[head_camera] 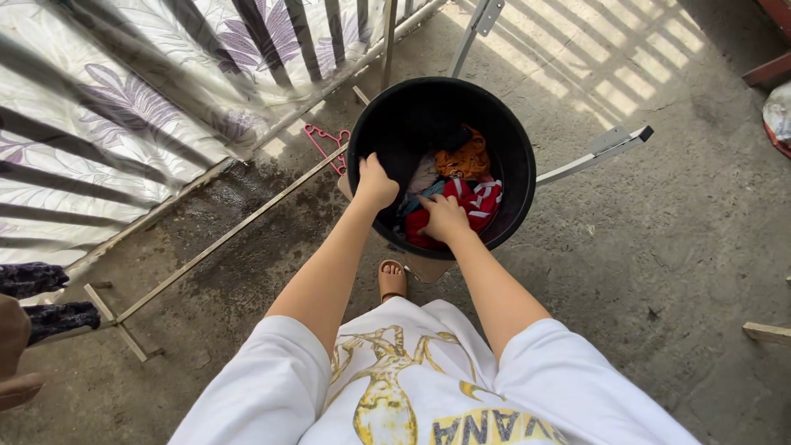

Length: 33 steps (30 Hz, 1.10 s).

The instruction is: Hang wet laundry on a drying rack using hangers.

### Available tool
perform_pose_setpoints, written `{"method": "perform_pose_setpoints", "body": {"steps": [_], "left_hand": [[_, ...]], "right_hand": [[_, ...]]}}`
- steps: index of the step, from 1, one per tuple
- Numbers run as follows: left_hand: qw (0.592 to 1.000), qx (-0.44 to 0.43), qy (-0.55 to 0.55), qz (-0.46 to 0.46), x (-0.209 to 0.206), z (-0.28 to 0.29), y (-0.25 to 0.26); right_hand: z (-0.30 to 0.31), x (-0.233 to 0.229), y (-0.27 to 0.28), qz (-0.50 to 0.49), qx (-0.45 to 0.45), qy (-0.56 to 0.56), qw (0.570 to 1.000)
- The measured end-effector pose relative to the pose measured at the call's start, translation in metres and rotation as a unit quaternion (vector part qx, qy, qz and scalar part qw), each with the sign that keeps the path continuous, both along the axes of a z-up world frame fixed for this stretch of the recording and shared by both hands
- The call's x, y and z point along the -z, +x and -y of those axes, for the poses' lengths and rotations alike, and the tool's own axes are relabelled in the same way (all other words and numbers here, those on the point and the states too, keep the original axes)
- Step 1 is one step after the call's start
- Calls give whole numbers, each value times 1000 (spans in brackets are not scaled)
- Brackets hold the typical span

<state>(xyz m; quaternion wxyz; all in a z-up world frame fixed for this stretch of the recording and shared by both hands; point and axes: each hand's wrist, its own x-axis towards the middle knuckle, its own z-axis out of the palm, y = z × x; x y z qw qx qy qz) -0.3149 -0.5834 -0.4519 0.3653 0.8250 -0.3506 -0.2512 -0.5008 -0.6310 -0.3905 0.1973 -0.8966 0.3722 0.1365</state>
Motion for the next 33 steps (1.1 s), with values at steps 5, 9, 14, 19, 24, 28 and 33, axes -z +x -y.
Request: {"method": "perform_pose_setpoints", "body": {"steps": [5, 9, 14, 19, 24, 28, 33], "left_hand": [[977, -49, 137, -156, -21, 5, -10], [941, -99, 202, -253, -38, 7, -15], [960, -37, 246, -128, 35, 20, -12], [978, -37, 206, 2, -10, 4, -33], [986, 94, 137, -8, -13, -2, -32], [966, 199, 139, -91, -48, -10, -48], [937, 308, 123, -111, -47, -10, -65]], "right_hand": [[7, -2, -5, -73, -45, 66, 994], [9, 12, -15, -26, 11, 104, 994], [8, 12, -23, 11, 57, 119, 991], [22, 48, -31, 123, 117, 54, 984], [44, 35, -42, 449, 405, 275, 747], [84, 9, -43, 532, 446, 279, 663], [119, -13, -46, 542, 503, 169, 652]]}}
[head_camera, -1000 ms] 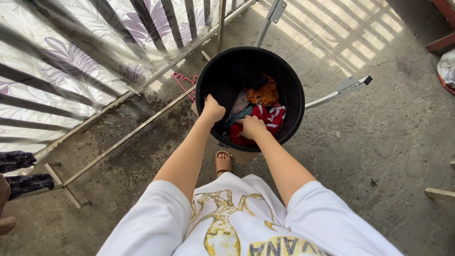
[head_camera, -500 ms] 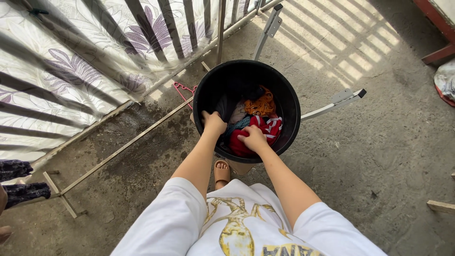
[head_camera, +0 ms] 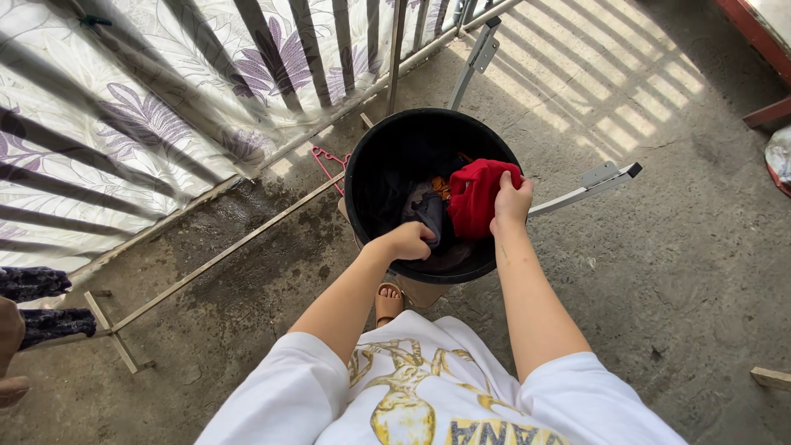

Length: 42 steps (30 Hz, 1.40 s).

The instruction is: Hang wet laundry on a drying rack using hangers.

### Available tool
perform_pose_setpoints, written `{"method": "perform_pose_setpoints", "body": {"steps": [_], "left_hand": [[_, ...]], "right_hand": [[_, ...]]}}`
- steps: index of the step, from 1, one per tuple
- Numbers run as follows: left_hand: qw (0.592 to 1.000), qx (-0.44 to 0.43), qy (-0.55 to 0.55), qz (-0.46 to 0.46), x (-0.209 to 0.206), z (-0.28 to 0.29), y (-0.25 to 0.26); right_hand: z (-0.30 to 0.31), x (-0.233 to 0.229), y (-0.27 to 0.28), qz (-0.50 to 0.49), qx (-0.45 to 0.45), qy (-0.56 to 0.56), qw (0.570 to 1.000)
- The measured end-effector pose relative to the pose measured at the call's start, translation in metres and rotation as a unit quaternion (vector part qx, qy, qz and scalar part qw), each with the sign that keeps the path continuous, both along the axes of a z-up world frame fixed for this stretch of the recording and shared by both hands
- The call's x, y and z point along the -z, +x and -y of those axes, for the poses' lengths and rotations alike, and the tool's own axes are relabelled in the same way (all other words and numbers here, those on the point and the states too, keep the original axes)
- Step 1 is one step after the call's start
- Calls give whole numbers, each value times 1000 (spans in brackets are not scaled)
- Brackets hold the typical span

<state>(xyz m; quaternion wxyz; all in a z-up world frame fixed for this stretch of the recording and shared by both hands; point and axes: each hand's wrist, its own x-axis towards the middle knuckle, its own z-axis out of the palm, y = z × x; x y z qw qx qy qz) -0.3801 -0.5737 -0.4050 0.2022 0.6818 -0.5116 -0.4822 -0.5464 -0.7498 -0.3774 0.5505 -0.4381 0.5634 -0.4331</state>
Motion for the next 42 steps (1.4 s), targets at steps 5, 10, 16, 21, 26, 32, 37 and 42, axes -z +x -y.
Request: {"method": "perform_pose_setpoints", "body": {"steps": [5, 10, 16, 21, 26, 32, 37, 42], "left_hand": [[959, -126, -238, -83, -22, 36, 26], [911, -229, -307, -152, -139, 68, 31], [903, -213, -263, -264, -168, 69, 67], [971, -80, -226, 18, -158, 50, 72], [970, -128, -175, 115, -163, 34, 55], [888, -187, -404, 114, -194, 43, 72], [908, -79, -381, 156, -218, 64, 70], [940, -127, -274, 160, -258, 43, 69]], "right_hand": [[-13, -10, 2, -274, -30, -178, 945], [-50, -88, 34, -214, -355, -377, 829], [-13, -87, 43, 200, -384, -90, 897], [6, -129, 37, 481, -278, -5, 832], [-2, -173, 38, 529, -197, 59, 824], [24, -144, 29, -85, -269, -174, 944], [6, -160, 39, -318, -362, -464, 744], [-9, -186, 53, -124, -422, -107, 892]]}}
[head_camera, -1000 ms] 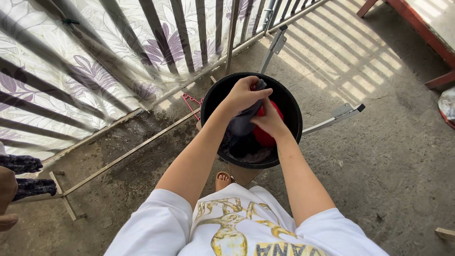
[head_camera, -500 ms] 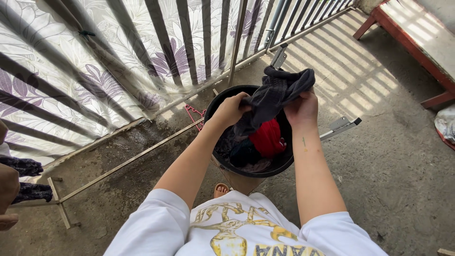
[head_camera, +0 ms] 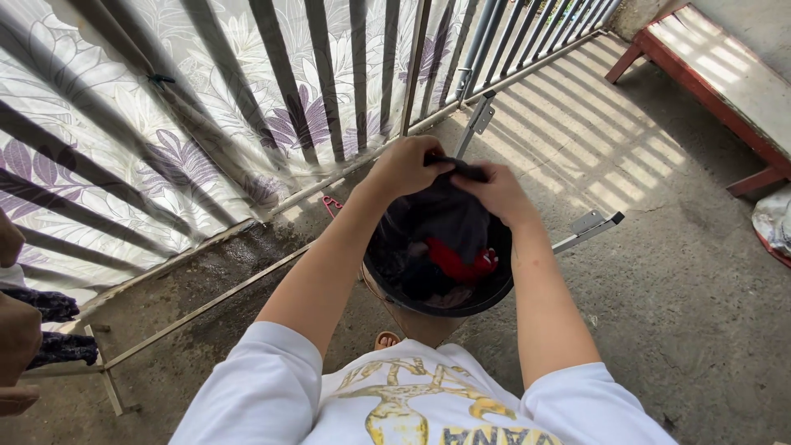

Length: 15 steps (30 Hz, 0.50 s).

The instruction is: Hang wet laundry on a drying rack using hangers.

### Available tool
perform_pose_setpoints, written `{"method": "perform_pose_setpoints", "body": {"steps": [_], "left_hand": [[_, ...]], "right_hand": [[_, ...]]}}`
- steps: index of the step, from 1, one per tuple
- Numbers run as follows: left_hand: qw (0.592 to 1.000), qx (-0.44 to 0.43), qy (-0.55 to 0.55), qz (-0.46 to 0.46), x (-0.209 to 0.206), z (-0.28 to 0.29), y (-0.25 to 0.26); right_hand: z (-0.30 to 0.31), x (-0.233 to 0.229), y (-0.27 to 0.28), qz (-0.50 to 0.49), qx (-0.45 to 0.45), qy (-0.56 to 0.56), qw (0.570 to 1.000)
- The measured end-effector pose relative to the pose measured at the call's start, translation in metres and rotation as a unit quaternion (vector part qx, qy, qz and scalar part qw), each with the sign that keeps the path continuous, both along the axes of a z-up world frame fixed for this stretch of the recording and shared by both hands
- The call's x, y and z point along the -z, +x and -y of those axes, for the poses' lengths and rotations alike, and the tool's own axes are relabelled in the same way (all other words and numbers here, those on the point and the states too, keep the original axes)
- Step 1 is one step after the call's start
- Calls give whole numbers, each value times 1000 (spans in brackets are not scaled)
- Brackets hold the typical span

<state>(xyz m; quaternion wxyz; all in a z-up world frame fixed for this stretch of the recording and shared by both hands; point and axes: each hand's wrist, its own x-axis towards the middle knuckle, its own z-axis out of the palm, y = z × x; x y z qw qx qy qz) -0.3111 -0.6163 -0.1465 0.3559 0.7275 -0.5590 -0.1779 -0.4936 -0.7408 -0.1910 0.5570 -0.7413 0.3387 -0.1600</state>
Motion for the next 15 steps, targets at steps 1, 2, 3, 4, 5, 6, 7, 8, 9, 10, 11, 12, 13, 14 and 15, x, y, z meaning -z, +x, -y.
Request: {"method": "perform_pose_setpoints", "body": {"steps": [1, 2, 3, 4, 5, 6, 7, 8, 9, 10, 11, 12, 13, 14, 15], "left_hand": [[1000, -1, 0, 1, 2, -1, 6], [997, 6, 77, -1, 4, -2, 12], [988, 13, 155, -3, 7, -4, 17], [988, 11, 156, -2, 22, -5, 21], [984, 50, 158, -58, 38, -4, 24], [977, 88, 159, -114, 54, -4, 26], [977, 87, 158, -112, 76, -7, 26], [980, 93, 142, -100, 98, -11, 27], [983, 99, 127, -90, 121, -16, 27], [983, 99, 127, -89, 137, -14, 28], [988, 31, 108, -109, 153, -13, 26], [987, -36, 89, -127, 168, -11, 25], [987, -36, 90, -128, 156, -12, 20], [925, -132, 119, -336, 143, -12, 16], [810, -222, 138, -525, 130, -10, 11]], "right_hand": [[2, -3, 0, 1, -1, 0, 1000], [4, -6, 0, 113, 12, 44, 993], [5, -9, -1, 223, 25, 88, 971], [6, -14, 4, 223, 24, 89, 970], [9, -18, 7, 280, 27, 102, 954], [11, -23, 10, 336, 30, 114, 934], [9, -39, 8, 338, 29, 113, 934], [7, -55, 6, 379, 29, 129, 916], [4, -68, 4, 418, 30, 146, 896], [1, -75, 3, 418, 29, 146, 896], [-2, -82, 2, 427, 37, 156, 890], [-5, -90, 0, 436, 46, 166, 883], [-6, -88, 1, 436, 46, 167, 883], [-8, -86, 2, 438, 34, 191, 878], [-8, -85, 2, 440, 21, 213, 872]]}}
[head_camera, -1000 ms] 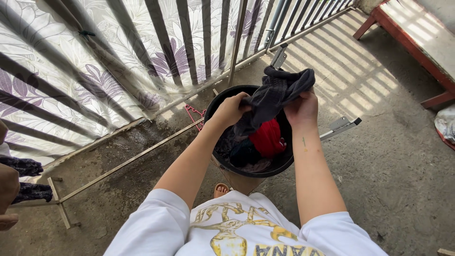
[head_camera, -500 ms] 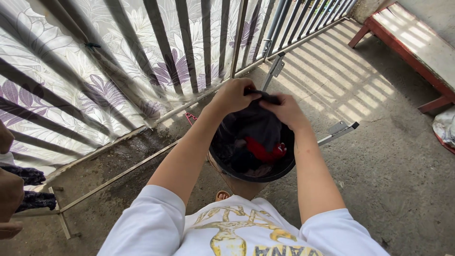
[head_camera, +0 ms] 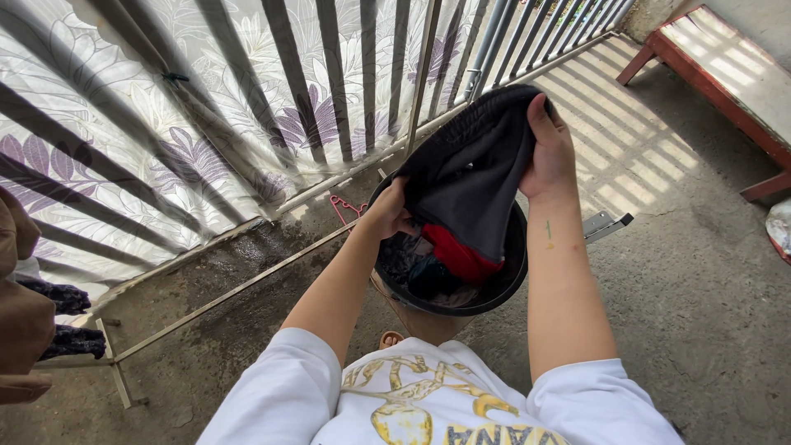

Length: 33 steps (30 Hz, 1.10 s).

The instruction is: Hang wet laundry on a drying rack using hangers.

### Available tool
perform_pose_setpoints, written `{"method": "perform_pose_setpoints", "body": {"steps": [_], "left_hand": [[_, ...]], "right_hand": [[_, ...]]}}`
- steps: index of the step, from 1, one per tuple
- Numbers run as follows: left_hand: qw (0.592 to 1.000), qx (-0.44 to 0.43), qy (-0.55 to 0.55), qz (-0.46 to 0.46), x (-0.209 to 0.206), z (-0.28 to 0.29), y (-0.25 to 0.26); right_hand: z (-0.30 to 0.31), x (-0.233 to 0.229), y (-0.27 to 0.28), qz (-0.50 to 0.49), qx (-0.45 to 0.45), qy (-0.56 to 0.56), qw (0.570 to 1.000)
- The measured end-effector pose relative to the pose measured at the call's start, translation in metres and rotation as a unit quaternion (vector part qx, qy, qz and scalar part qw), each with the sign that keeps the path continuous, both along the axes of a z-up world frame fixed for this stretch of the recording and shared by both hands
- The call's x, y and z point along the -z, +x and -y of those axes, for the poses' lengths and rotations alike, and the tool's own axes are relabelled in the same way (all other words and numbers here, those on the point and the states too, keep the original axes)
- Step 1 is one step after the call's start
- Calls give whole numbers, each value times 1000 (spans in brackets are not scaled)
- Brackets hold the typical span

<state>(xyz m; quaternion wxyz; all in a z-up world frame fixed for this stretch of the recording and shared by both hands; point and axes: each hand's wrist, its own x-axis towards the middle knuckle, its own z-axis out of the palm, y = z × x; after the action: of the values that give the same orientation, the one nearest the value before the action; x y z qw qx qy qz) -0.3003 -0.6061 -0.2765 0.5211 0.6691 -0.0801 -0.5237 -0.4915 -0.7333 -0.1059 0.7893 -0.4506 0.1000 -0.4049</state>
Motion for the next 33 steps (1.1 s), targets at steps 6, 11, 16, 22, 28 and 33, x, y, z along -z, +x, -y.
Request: {"method": "perform_pose_setpoints", "body": {"steps": [6, 11, 16, 22, 28, 33], "left_hand": [[864, -157, -319, -356, -7, 3, 38], [798, 41, -427, -423, 14, 28, 41], [737, 56, -472, -481, -54, 7, -9], [756, 55, -479, -443, -52, 5, -1], [870, 24, -358, -337, -88, -11, 17], [985, 132, -89, -63, -70, 7, 43]], "right_hand": [[31, 86, -6, -311, 213, -89, 922], [25, 168, -10, -431, 269, -344, 790], [35, 241, -7, -58, -144, 67, 986], [-29, 155, 5, -334, -75, 139, 929], [10, 148, -14, -291, 46, 49, 954], [29, 99, -37, -516, 314, -231, 763]]}}
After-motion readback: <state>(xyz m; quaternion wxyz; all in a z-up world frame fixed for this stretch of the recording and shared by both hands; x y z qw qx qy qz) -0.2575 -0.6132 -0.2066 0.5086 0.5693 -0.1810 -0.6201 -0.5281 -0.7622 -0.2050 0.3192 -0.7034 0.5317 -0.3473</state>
